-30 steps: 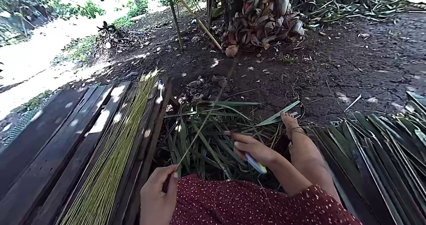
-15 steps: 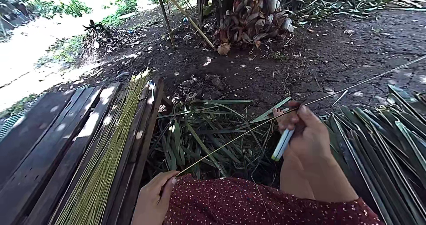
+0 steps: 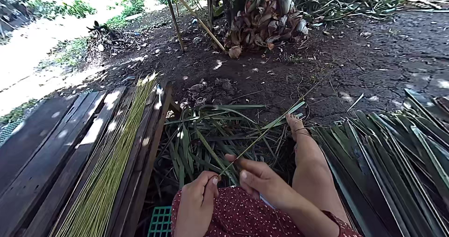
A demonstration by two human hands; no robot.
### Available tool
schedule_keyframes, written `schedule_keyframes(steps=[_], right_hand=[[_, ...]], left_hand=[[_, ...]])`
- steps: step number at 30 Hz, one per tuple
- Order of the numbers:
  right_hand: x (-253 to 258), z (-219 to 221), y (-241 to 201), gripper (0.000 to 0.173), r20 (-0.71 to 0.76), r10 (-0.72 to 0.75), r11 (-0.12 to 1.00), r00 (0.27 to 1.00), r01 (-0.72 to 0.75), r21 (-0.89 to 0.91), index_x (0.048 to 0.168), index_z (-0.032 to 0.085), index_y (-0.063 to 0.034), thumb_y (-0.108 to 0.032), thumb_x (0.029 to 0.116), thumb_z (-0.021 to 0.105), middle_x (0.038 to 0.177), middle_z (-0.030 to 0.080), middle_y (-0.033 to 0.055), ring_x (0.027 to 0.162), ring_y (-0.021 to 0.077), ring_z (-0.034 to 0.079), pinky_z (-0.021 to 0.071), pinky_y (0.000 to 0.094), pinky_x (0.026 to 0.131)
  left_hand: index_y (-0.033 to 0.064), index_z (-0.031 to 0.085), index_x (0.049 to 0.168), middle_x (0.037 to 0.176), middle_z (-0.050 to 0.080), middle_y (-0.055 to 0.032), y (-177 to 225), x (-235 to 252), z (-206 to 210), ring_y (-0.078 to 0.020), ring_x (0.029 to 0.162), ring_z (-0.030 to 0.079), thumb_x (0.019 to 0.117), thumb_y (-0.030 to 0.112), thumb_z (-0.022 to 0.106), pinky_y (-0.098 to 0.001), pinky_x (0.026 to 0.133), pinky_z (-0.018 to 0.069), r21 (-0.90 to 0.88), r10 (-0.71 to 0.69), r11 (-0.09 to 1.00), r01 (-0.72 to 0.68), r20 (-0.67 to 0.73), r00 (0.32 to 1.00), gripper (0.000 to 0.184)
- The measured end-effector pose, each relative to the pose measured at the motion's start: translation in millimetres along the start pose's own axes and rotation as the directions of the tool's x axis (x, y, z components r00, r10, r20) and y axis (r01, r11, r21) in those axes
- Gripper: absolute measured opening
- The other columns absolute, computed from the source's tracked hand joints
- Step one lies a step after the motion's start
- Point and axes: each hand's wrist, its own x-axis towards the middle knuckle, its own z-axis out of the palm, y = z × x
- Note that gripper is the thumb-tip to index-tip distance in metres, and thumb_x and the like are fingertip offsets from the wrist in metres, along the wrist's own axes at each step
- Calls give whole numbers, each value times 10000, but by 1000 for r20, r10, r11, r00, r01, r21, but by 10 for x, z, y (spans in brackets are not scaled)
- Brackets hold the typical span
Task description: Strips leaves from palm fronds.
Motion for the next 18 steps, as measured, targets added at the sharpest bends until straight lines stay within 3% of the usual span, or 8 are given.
schedule_keyframes(steps=[2,6,7,9,12,15,16,18], right_hand=[[-5,126,76,428,34,-24,999,999,26,-43,1430,525,16,-172,1050,463,743,548,-131,569,-85,442,386,104,517],[-28,172,188,325,16,-190,970,982,190,-153,1229,667,56,-158,1055,495,1051,702,-32,675,-148,462,405,62,609],[-33,161,204,315,-2,-249,954,968,245,-171,1185,687,59,-162,1057,501,1022,709,-24,680,-147,469,413,63,618],[-36,101,187,290,-93,-346,923,934,321,-214,1083,708,11,-195,1061,504,843,662,-91,640,-143,463,407,65,585],[-8,-193,12,274,-299,-388,913,872,321,-249,1112,728,-95,-225,1056,493,659,512,-197,568,-103,450,403,103,537],[32,-450,-121,260,-463,-376,926,803,335,-171,901,704,-184,-163,1033,481,600,517,-181,520,-54,476,431,130,516],[29,-459,-128,265,-466,-361,931,808,338,-134,934,713,-169,-145,1032,467,600,520,-174,520,-48,481,435,134,519],[-24,-383,-100,254,-361,-296,955,884,278,-103,1053,717,-126,-164,1036,467,621,521,-188,536,-69,476,424,125,528]], left_hand=[[44,694,920,647,578,94,90,7,62,90,559,502,1016,154,489,-79,541,419,-78,-26,997,28,24,999,252],[69,671,892,627,511,121,149,-9,97,88,539,452,1022,165,477,-88,517,382,-211,-61,974,77,80,995,252],[84,664,888,628,495,134,160,-11,92,92,540,438,1030,178,476,-88,516,369,-239,-71,966,94,102,992,254],[103,672,897,629,476,157,183,-23,63,106,536,412,1039,173,473,-79,504,345,-303,-90,944,133,152,984,255],[103,673,921,641,466,178,183,-77,-28,115,543,402,1045,142,464,-75,504,338,-380,-121,902,203,230,966,246],[109,667,924,641,466,187,164,-129,-76,114,539,399,1029,86,456,-76,498,332,-414,-158,871,264,274,949,237],[113,666,924,636,461,188,161,-128,-76,111,533,393,1026,80,456,-78,493,326,-410,-170,869,279,282,944,235],[122,668,924,627,459,188,165,-108,-68,103,524,396,1022,82,455,-87,489,331,-388,-204,867,312,294,934,238]])
